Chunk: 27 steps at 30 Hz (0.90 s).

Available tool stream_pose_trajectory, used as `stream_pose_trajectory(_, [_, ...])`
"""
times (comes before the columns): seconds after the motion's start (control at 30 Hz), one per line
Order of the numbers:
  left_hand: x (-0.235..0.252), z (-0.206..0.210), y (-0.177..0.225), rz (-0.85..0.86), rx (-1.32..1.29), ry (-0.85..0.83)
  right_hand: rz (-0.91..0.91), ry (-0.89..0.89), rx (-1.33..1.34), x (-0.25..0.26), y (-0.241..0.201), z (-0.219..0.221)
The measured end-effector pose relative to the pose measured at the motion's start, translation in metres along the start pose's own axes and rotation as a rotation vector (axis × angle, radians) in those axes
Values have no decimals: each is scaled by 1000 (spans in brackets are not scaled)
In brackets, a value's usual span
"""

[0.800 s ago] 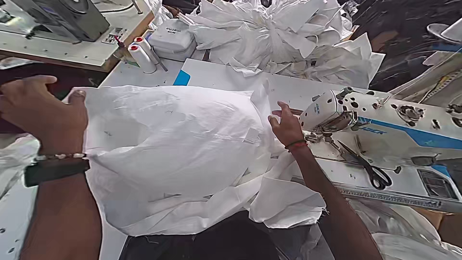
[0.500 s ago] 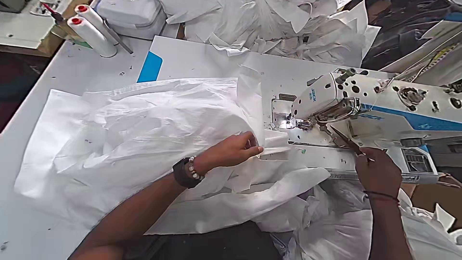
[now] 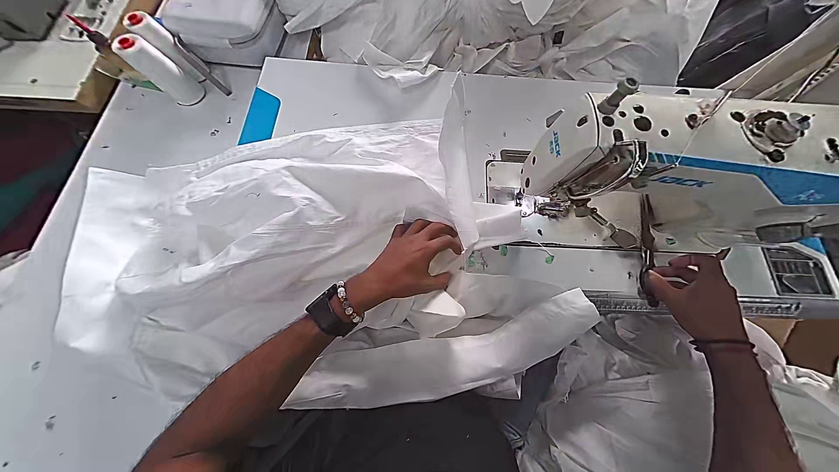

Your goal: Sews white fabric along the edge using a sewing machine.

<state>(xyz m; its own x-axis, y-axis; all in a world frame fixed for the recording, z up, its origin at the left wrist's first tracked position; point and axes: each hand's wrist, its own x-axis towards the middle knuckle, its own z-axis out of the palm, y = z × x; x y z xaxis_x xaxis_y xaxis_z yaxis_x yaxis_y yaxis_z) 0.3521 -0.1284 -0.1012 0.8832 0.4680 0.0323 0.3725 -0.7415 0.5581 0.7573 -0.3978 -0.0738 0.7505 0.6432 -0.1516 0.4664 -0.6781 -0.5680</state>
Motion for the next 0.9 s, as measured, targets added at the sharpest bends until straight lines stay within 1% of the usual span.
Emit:
stream_pose_trajectory(0.07, [-4,11,-10,27,43,108,101,-5,429,-17,-2,4])
stream_pose_trajectory(0.13, [-2,11,-21,43,100,197,173,-20,835,-40,-4,8])
stream_pose_trajectory(0.2, [0,10,-25,39,169,233,123,-21,1195,-78,-11,17])
stream_pose_trajectory(0.23, [1,10,-25,24,193,249,80,-47,1369,-98,-23,20])
stream_pose_trajectory(0.27, [1,12,-24,9,217,265,39,-157,1519,-119,-37,21])
stream_pose_trajectory(0.3, [1,14,-23,2,238,277,18,-339,1624,-140,-49,22])
stream_pose_trajectory(0.33, [2,14,-23,3,244,284,41,-516,1716,-158,-64,27])
stream_pose_trajectory(0.37, [2,14,-24,1,236,280,113,-629,1761,-175,-82,37])
stream_pose_trajectory(0.43, [2,15,-24,-9,215,266,340,-751,1814,-200,-120,61])
stream_pose_trajectory(0.47, [2,16,-24,-12,210,264,425,-808,1851,-206,-133,74])
stream_pose_trajectory(0.53, [2,17,-25,-13,205,274,518,-833,1907,-209,-154,101])
stream_pose_trajectory(0.57, [1,17,-25,-14,201,277,539,-796,1917,-210,-163,111])
stream_pose_trajectory(0.63, [-1,17,-24,-16,193,281,514,-619,1870,-213,-183,126])
stream_pose_trajectory(0.67, [-2,17,-24,-11,192,286,447,-508,1780,-215,-192,132])
stream_pose_trajectory(0.73, [-4,17,-24,1,196,294,235,-280,1551,-224,-200,138])
stream_pose_trajectory(0.77, [-5,17,-24,11,201,302,130,-153,1435,-228,-199,140])
stream_pose_trajectory(0.83, [-14,20,-16,48,207,304,-18,94,1260,-229,-183,136])
stream_pose_trajectory(0.87, [-21,24,-7,84,184,279,-65,197,1180,-221,-170,130])
stream_pose_trajectory(0.9, [-32,30,5,141,119,218,-96,276,1079,-208,-153,120])
